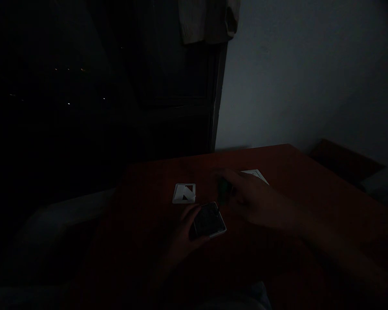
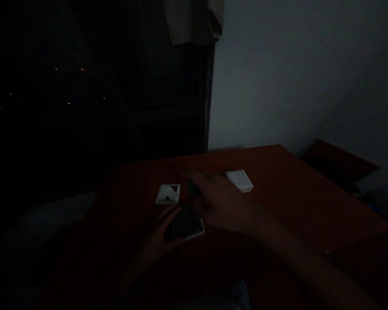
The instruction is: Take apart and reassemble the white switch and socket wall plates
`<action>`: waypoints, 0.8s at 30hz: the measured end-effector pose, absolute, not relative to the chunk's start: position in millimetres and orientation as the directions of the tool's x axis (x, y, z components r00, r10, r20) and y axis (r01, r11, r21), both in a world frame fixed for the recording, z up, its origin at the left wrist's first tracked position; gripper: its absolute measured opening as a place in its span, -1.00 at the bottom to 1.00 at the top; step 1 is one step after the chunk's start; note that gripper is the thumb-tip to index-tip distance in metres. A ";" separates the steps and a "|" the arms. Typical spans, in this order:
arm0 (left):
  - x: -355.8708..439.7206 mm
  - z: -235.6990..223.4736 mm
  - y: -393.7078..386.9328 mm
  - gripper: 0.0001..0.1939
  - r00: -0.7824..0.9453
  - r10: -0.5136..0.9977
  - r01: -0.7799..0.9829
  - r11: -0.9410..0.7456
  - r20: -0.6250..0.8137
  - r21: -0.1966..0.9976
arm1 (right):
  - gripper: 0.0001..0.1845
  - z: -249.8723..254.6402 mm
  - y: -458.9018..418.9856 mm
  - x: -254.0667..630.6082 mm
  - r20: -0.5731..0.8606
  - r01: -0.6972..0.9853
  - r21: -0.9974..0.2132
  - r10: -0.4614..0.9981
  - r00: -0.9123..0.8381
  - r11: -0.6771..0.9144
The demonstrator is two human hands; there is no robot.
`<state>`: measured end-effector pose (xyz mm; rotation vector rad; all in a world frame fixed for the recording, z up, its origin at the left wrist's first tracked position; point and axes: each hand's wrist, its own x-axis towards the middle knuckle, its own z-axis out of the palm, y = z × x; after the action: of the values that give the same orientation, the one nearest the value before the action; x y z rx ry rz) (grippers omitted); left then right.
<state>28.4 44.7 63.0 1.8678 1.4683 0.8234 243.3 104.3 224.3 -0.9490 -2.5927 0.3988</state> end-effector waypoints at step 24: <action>27.6 64.0 44.8 -0.31 0.188 0.978 0.591 -0.185 0.089 0.785 | -0.63 224.9 103.1 236.3 0.264 0.800 -0.124 0.797 -0.544 0.587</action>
<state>27.6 44.8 64.0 1.8594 1.4686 0.8176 236.3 103.1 224.9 -1.3073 -2.5278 -0.0167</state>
